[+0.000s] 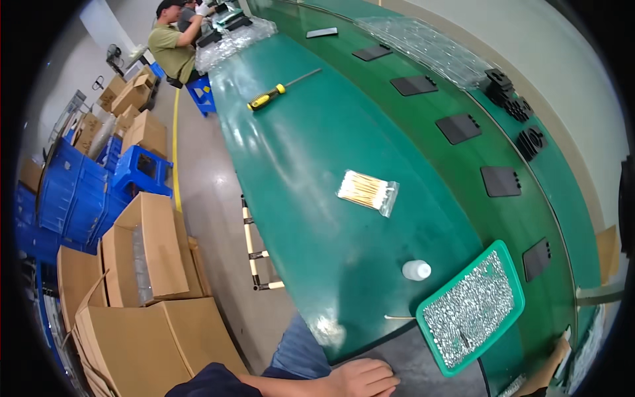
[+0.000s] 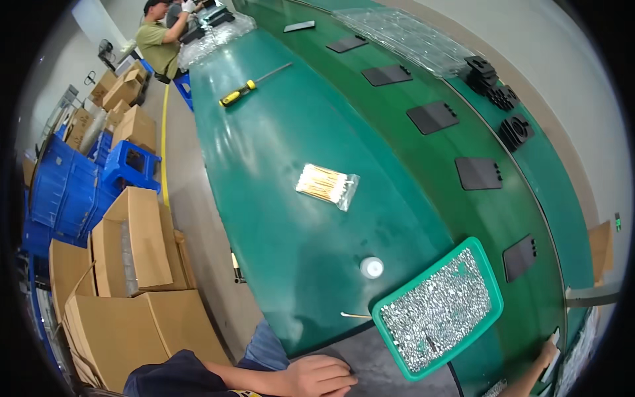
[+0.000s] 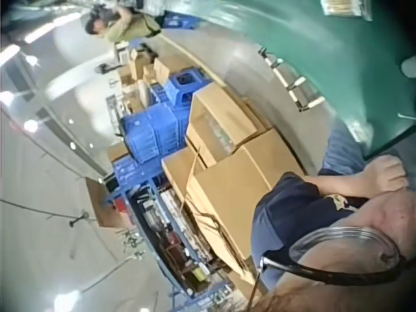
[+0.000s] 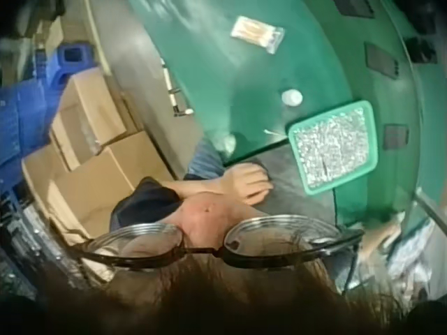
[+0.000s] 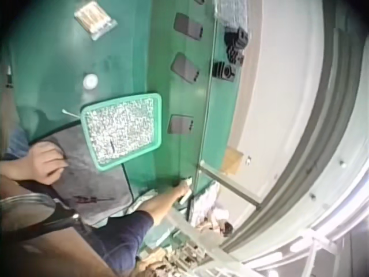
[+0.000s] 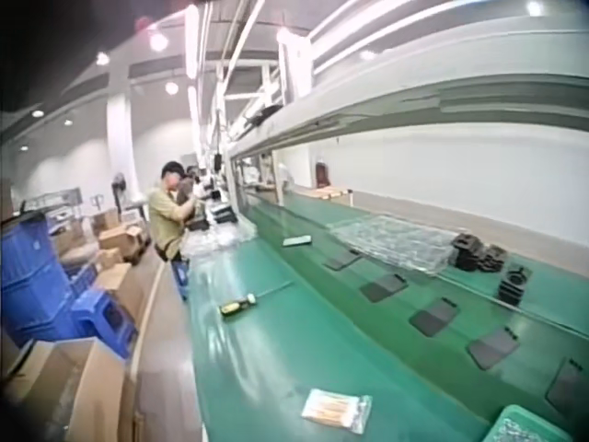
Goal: Assembling a handheld electronic device by driving screws into its back casing at a factory workstation.
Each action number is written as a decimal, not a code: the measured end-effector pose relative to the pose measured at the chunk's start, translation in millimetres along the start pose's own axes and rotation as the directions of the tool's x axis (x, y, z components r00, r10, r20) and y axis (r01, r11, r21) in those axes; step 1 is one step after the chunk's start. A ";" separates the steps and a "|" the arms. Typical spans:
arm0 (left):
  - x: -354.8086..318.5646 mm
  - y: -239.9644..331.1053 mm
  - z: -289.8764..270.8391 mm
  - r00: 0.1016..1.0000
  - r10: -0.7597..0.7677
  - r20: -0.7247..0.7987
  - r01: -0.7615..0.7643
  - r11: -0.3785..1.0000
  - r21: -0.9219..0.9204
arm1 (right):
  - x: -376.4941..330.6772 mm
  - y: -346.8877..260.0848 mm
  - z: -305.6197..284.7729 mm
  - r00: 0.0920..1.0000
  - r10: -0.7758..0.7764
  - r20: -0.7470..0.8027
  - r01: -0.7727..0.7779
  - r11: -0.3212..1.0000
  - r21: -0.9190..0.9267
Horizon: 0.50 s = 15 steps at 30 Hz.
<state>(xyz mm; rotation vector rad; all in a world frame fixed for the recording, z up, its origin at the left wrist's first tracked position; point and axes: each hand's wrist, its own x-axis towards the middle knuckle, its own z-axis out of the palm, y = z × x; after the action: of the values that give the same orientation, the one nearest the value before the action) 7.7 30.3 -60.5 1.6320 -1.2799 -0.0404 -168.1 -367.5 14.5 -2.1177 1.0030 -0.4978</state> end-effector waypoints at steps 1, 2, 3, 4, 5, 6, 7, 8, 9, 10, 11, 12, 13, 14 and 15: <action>-1.8 2.4 4.7 1.000 -0.024 0.004 0.024 0.999 -0.021 | 5.2 -3.8 4.1 1.000 -0.002 0.000 0.002 1.000 0.009; -3.9 2.9 6.6 0.999 -0.045 0.009 0.046 0.998 -0.046 | 9.4 -8.3 7.2 1.000 -0.002 -0.004 0.002 1.000 0.015; -6.2 0.9 5.5 0.999 -0.040 0.005 0.041 0.999 -0.036 | 12.4 -13.1 9.5 1.000 -0.002 -0.011 0.002 1.000 0.020; 2.9 1.8 -2.1 0.998 -0.017 0.055 0.017 1.000 -0.011 | 12.6 -17.9 6.5 1.000 0.004 -0.020 -0.003 1.000 0.015; 13.3 2.9 -11.8 0.995 0.009 0.104 -0.010 1.000 0.011 | 10.6 -22.2 2.7 0.999 0.009 -0.033 -0.008 1.000 0.010; 21.4 5.2 -20.3 0.987 0.035 0.154 -0.041 0.999 0.032 | 6.1 -25.4 -2.3 0.999 0.013 -0.047 -0.013 1.000 0.005; 22.9 9.4 -26.7 0.978 0.059 0.198 -0.072 0.996 0.060 | 5.8 -15.1 -9.0 0.998 0.009 -0.059 -0.009 1.000 0.003; 20.0 12.2 -25.1 0.978 0.071 0.195 -0.084 0.995 0.061 | 8.4 -25.3 -2.6 0.997 0.011 -0.075 -0.011 1.000 0.002; 14.6 9.4 -19.4 0.989 0.048 0.139 -0.054 0.998 0.041 | 16.3 -30.1 -1.8 0.996 0.010 -0.093 -0.010 1.000 -0.004; 9.8 6.1 -11.5 0.996 0.026 0.085 -0.028 0.999 0.016 | 21.3 -44.7 3.8 0.993 0.012 -0.115 -0.013 1.000 -0.010; 5.2 3.2 -4.3 0.999 0.005 0.034 -0.005 1.000 -0.012 | 18.3 -43.4 3.2 0.990 0.014 -0.139 -0.016 1.000 -0.016; 0.3 3.6 -1.4 1.000 -0.024 -0.020 0.023 0.999 -0.035 | 19.6 -49.0 8.0 0.988 0.012 -0.155 -0.015 1.000 -0.017; -0.7 4.4 -1.6 1.000 -0.010 -0.009 0.010 0.999 -0.033 | 24.7 -50.6 7.3 0.984 0.015 -0.179 -0.020 1.000 -0.022; 0.0 5.0 -3.2 1.000 0.001 0.005 0.000 1.000 -0.030 | 21.8 -58.2 16.4 0.979 0.022 -0.201 -0.027 0.999 -0.024; 1.1 4.6 -4.0 1.000 0.023 0.007 -0.023 0.999 -0.045 | 20.8 -61.3 17.1 0.972 0.029 -0.233 -0.038 0.999 -0.033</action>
<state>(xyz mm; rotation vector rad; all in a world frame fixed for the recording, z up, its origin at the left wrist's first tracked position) 7.2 32.6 -54.8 1.5798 -1.2948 -0.0612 -114.1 -349.7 50.0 -2.1051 1.1847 -0.7286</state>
